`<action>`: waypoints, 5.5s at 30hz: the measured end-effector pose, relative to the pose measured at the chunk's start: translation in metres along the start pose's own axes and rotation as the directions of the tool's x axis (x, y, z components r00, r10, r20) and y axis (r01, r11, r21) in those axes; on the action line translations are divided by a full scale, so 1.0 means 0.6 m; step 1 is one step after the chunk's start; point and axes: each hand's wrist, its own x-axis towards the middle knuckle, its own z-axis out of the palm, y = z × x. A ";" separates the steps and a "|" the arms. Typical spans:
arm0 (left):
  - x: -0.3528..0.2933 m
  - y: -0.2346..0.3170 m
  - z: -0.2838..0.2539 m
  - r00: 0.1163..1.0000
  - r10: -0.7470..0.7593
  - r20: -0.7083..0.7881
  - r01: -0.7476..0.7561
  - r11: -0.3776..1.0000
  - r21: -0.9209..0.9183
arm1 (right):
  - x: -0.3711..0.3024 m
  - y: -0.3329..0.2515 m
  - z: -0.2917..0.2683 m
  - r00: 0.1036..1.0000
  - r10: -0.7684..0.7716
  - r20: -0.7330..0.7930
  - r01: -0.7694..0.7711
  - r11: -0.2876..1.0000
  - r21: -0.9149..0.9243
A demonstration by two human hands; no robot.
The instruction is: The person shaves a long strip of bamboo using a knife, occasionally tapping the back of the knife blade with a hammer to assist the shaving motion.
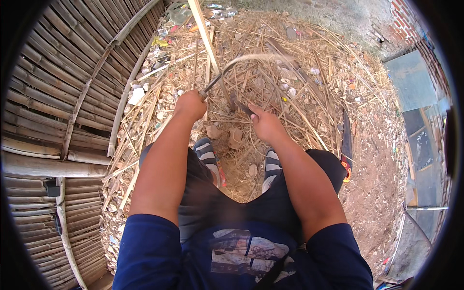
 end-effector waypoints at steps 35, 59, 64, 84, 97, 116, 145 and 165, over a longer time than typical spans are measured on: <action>0.010 0.013 0.042 0.998 0.061 -0.010 -0.061 0.998 -0.024 | -0.007 -0.096 -0.086 0.968 -0.049 -0.244 0.115 0.957 0.266; 0.009 0.007 0.043 0.998 0.056 0.001 -0.056 0.998 -0.027 | 0.009 -0.079 -0.037 0.985 -0.050 -0.165 0.076 0.986 0.151; 0.004 -0.003 0.046 0.999 0.046 -0.020 -0.047 0.998 -0.040 | 0.015 -0.087 -0.054 0.990 -0.003 -0.140 0.044 0.957 0.285; -0.001 0.009 0.051 0.995 0.027 0.099 -0.032 0.999 0.043 | 0.006 -0.079 -0.047 0.996 0.066 -0.059 -0.048 0.962 0.270; 0.047 0.024 0.039 0.994 0.070 0.089 -0.075 0.996 0.046 | 0.025 -0.066 -0.065 0.977 0.045 -0.209 0.026 0.945 0.325; 0.070 0.006 0.086 0.992 0.078 0.103 -0.074 0.996 -0.038 | 0.041 -0.080 -0.068 0.923 0.127 -0.363 0.028 0.919 0.392; 0.074 -0.016 0.111 0.992 0.096 0.086 -0.095 0.995 -0.011 | 0.041 -0.039 0.010 0.996 0.047 -0.079 -0.031 0.982 0.186; 0.082 -0.020 0.120 0.974 0.130 0.185 -0.145 0.987 0.068 | 0.039 -0.036 0.024 0.996 0.074 -0.040 -0.069 0.992 0.110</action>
